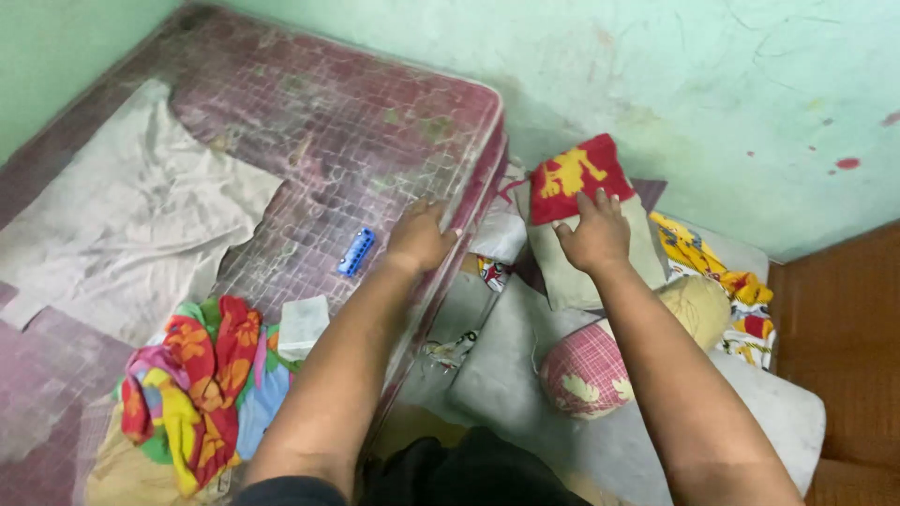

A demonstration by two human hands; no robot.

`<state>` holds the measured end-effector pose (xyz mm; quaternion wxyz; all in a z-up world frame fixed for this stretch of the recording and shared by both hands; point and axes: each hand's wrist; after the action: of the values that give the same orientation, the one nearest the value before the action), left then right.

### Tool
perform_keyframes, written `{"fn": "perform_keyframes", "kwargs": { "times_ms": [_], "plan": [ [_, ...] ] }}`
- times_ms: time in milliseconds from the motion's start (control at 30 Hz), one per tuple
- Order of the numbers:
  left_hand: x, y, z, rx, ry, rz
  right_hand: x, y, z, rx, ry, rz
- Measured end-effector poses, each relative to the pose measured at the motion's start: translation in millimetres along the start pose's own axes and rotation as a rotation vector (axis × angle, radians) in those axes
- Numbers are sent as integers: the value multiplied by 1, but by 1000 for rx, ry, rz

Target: The person is tidying a bed by folding a pillowcase and using a stick broom to sweep the mattress.

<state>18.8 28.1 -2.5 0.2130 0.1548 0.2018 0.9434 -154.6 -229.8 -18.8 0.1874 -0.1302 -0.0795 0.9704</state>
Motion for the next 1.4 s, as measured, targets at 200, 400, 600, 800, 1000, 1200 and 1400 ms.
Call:
{"fn": "perform_keyframes", "kwargs": {
  "times_ms": [200,400,600,800,1000,1200,1400],
  "plan": [
    [4,-105,30,34,161,123,-47,-88,-7,-70,10,217],
    [42,-192,82,63,223,273,-77,-183,-29,-141,-33,356],
    [72,-298,99,131,305,341,-89,-276,-60,-141,-93,489],
    [106,-410,95,54,369,408,-85,-364,-90,-150,-144,617],
    [181,-462,119,168,303,650,-79,-440,-131,-187,-226,719],
    [222,-531,97,236,380,746,-59,-509,-151,-208,-344,765],
    [244,-567,75,296,186,918,-45,-548,-193,-198,-428,775]
  ]
}}
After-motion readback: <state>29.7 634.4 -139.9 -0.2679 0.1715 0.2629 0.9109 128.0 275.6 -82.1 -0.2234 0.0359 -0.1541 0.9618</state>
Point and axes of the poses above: each hand's wrist, its own x-axis away from the middle knuckle, its own z-axis out of the back of the hand, y = z × x, and after that the axes turned 14 degrees about z, right-handed
